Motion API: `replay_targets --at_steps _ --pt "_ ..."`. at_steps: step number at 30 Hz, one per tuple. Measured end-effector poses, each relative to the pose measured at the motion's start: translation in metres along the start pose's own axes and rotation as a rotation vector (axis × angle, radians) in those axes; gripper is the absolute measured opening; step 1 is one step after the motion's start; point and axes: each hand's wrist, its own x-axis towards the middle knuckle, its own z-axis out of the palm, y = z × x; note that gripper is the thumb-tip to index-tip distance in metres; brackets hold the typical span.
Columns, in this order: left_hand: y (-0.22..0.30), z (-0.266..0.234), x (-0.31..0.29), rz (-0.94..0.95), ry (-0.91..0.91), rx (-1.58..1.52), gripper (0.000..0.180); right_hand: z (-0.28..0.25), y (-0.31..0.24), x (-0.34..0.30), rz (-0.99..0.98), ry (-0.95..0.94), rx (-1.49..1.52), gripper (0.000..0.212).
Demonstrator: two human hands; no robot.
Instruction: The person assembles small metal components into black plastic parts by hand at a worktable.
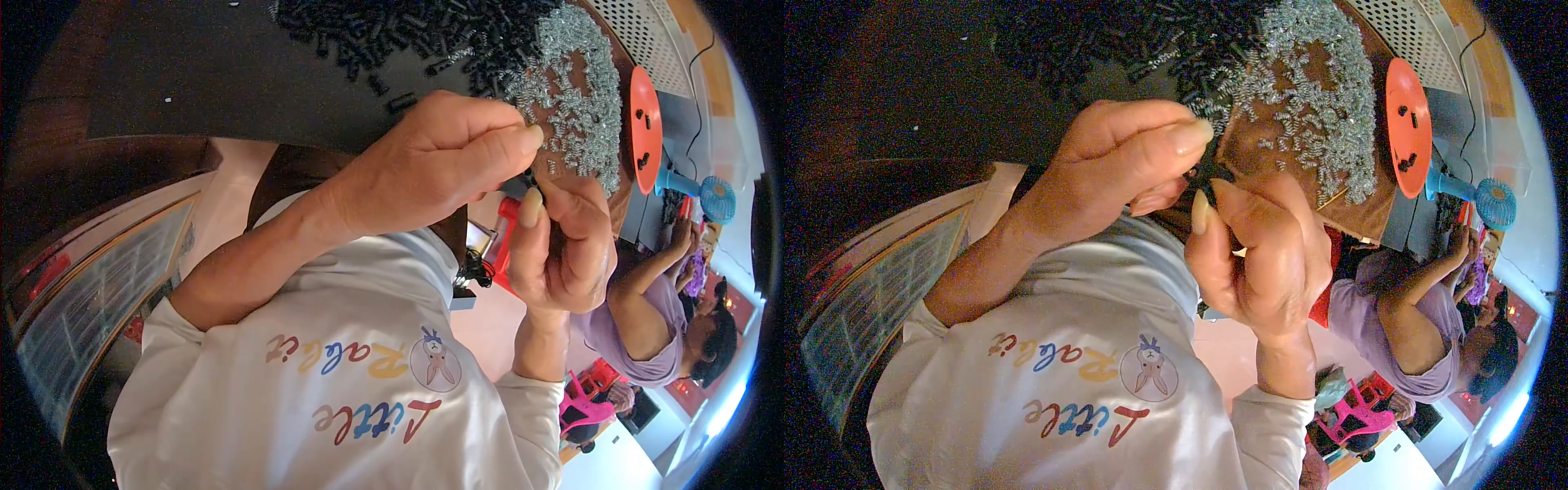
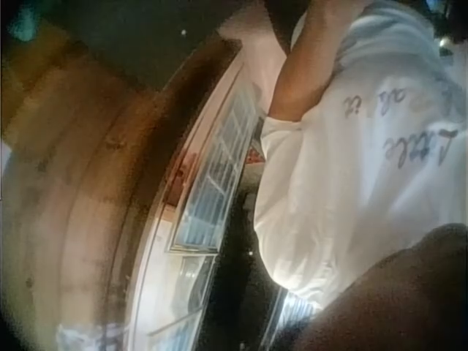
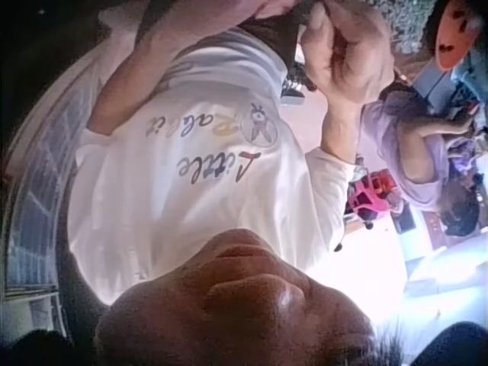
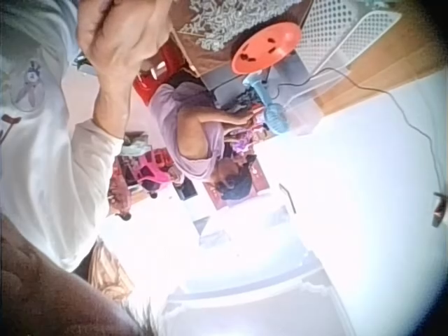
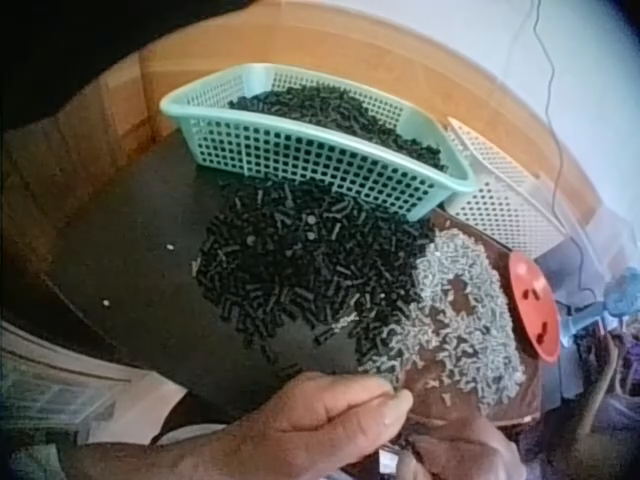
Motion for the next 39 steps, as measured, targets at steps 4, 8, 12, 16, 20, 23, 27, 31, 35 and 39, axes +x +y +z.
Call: replay_targets --at_steps 4,8,12,16,20,23,27,31,35,39 --pt "0.0 -0.001 0.0 -0.009 0.002 0.037 0.029 0.002 0.0 0.0 -0.014 0.007 -0.015 0.02" --pt "0.003 0.0 0.0 -0.039 -0.008 0.015 0.03 0.004 0.001 -0.001 -0.019 0.037 -0.004 0.019" --pt "0.004 -0.002 0.0 -0.074 -0.015 -0.006 0.03 0.003 0.001 0.002 -0.03 0.001 0.002 0.019" --pt "0.002 -0.001 0.001 -0.069 -0.005 -0.013 0.028 0.004 -0.002 0.002 -0.013 0.001 0.0 0.018" --pt "0.003 -0.001 0.0 -0.059 -0.014 0.023 0.028 0.006 -0.004 0.003 0.019 -0.013 0.062 0.018" --pt "0.003 -0.004 -0.001 -0.074 -0.021 0.02 0.029 0.001 -0.002 0.006 0.019 -0.047 0.063 0.019" --pt "0.001 -0.008 0.0 -0.098 -0.152 -0.113 0.031 -0.009 0.011 0.013 -0.01 -0.157 0.305 0.03" --pt "0.0 -0.008 0.0 -0.099 -0.15 -0.102 0.032 -0.007 0.009 0.022 0.27 -0.175 0.448 0.04" --pt "0.002 -0.008 0.001 -0.12 -0.122 -0.038 0.033 -0.002 0.01 0.024 0.027 -0.208 0.273 0.036" --pt "0.003 -0.008 0.001 -0.139 -0.066 0.004 0.036 0.004 0.01 0.022 -0.001 -0.157 0.287 0.029"
